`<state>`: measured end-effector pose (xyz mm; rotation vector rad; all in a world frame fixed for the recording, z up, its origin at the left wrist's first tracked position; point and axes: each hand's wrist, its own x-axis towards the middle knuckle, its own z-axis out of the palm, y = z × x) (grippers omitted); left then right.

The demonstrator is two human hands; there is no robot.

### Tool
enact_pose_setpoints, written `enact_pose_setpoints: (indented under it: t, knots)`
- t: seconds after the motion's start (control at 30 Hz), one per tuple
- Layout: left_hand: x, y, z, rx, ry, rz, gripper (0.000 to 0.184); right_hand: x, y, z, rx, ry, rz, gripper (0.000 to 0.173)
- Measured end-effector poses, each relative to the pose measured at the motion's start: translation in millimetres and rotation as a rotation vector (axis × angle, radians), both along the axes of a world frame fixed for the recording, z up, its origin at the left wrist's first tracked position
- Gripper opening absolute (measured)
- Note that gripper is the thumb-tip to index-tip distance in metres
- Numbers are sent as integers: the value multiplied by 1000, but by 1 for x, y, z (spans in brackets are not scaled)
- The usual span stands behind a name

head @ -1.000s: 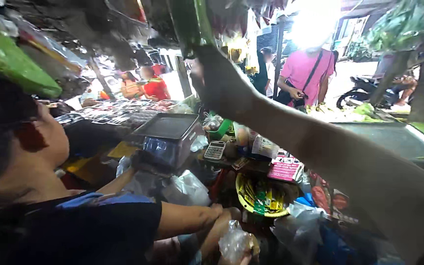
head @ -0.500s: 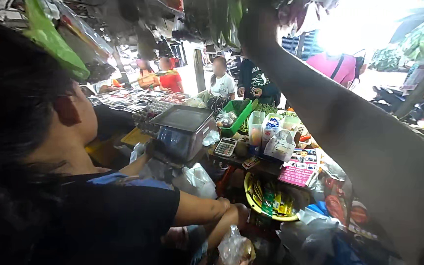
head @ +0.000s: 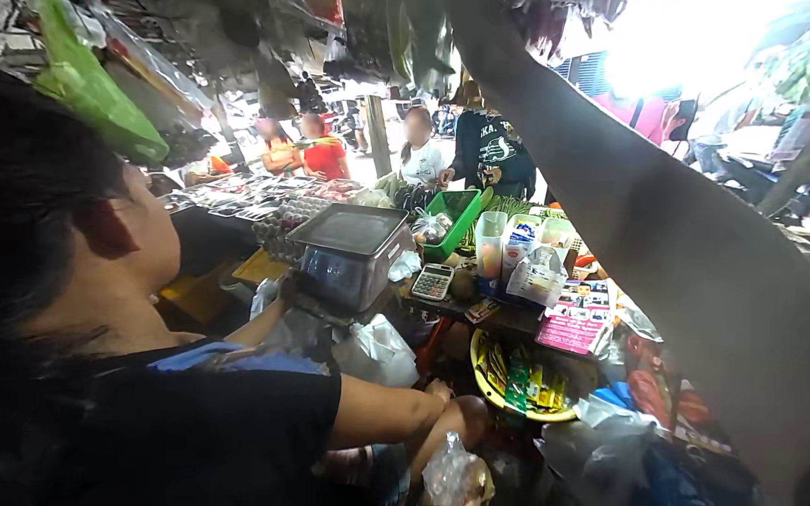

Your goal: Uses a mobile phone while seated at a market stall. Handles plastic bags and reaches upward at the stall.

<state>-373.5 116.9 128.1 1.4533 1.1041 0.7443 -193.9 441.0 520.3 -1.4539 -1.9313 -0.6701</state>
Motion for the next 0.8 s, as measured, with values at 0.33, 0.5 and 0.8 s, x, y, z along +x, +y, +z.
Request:
enact_pose_setpoints:
  t: [0.33, 0.5, 0.8]
  knots:
    - [9, 6, -1, 74, -26, -46, 23, 51, -45, -47, 182, 292, 404, 32]
    - [13, 10, 3, 87, 102, -112, 30, 51, -88, -75, 176, 707, 840, 29]
    - [21, 17, 4, 39, 258, -178, 31, 106, -159, -240, -210, 669, 546, 26]
